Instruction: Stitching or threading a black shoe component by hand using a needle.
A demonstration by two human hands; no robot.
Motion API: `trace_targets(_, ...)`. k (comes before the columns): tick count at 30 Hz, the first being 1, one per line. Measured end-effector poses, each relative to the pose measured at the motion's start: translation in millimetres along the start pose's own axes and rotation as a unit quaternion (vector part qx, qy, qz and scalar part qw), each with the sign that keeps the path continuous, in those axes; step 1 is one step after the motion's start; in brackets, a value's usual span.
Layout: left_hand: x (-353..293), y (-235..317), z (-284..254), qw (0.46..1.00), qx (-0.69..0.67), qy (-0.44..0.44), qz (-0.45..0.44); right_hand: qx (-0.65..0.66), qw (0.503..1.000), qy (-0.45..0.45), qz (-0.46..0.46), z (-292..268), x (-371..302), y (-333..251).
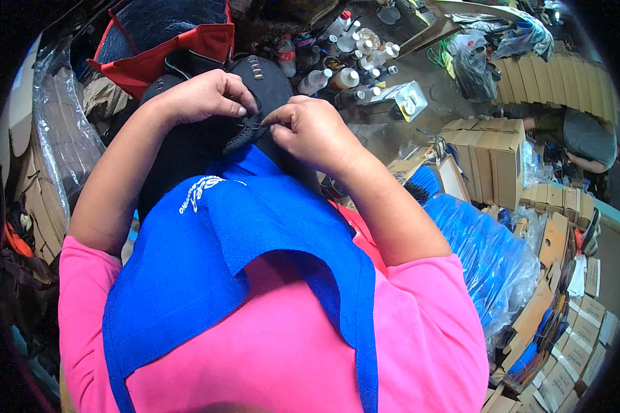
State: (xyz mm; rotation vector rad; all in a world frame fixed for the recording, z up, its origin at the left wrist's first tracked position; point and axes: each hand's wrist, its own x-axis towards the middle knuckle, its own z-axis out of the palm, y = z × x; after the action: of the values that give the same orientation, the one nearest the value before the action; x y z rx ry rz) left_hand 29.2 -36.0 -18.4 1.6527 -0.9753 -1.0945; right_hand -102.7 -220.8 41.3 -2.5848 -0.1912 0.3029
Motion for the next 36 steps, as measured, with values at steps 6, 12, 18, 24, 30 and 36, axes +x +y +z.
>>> trace_targets(6, 1.8, -1.5, -0.9, 1.0, -0.01, -0.001, 0.002, 0.077, 0.995, 0.065, 0.01, 23.3, -10.5, 2.3)
trace_targets(12, 2.4, -1.1, -2.0, 1.0, 0.0, 0.0, -0.001, 0.022, 0.998, 0.058, -0.003, 17.4, -3.3, -2.4)
trace_targets(18, 3.7, -1.9, 0.1, 1.0, 0.004, 0.011, 0.002, -0.074, 0.996, 0.03, -0.038, 10.9, 7.3, -12.7)
trace_targets(24, -2.3, -5.1, 7.2, 0.986, 0.122, 0.072, 0.084, 0.11, 0.992, -0.054, -0.04, 4.0, 20.3, 28.5)
trace_targets(30, -0.2, -2.7, 4.9, 0.984, 0.136, 0.063, 0.096, 0.255, 0.955, -0.153, -0.007, 2.8, 36.1, 55.3)
trace_targets(36, -1.2, -10.2, 3.8, 0.985, 0.118, 0.066, 0.107, 0.251, 0.96, -0.126, -0.02, 18.3, 33.1, 57.4)
